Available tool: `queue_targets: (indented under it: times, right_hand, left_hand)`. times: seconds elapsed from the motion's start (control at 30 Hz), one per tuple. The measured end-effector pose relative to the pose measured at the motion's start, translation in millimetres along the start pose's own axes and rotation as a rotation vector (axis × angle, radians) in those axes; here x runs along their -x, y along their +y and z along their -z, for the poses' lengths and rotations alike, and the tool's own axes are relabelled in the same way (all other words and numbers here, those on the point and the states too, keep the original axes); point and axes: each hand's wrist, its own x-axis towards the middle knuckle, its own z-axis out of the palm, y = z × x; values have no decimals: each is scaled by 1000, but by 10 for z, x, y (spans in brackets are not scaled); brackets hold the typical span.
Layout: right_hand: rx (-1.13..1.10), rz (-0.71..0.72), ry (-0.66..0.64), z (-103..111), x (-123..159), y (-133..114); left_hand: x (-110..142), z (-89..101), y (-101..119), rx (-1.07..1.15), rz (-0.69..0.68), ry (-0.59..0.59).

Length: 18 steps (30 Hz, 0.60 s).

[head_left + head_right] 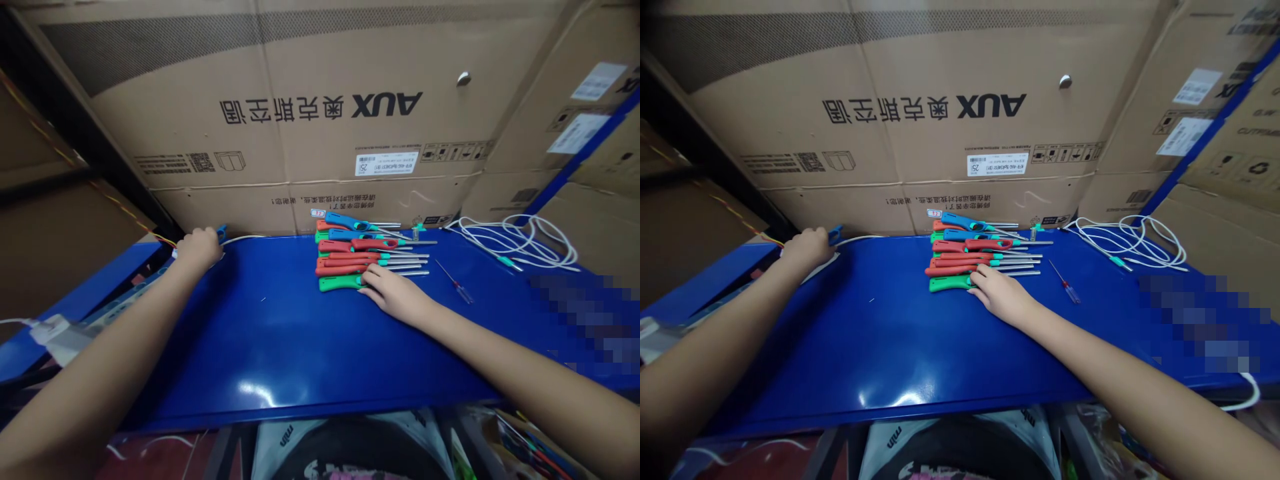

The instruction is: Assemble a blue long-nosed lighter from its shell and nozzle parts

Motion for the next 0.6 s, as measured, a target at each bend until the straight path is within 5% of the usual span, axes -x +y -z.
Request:
queue_targets:
  times: [0.2, 0.4, 0.5, 0.6]
  right_hand:
    - [27, -30, -4, 73, 88, -55]
    - [37, -31, -38, 72, 114, -75]
    - [-6, -56, -9, 128, 136, -135]
    - [-181, -121, 138, 254, 230, -246]
  left_hand:
    - [-10, -6, 53, 54, -22, 24]
    - [142, 266, 292, 90, -178, 57]
    - [437, 413, 567, 153, -360, 50]
    - [942, 413, 896, 394, -736, -86]
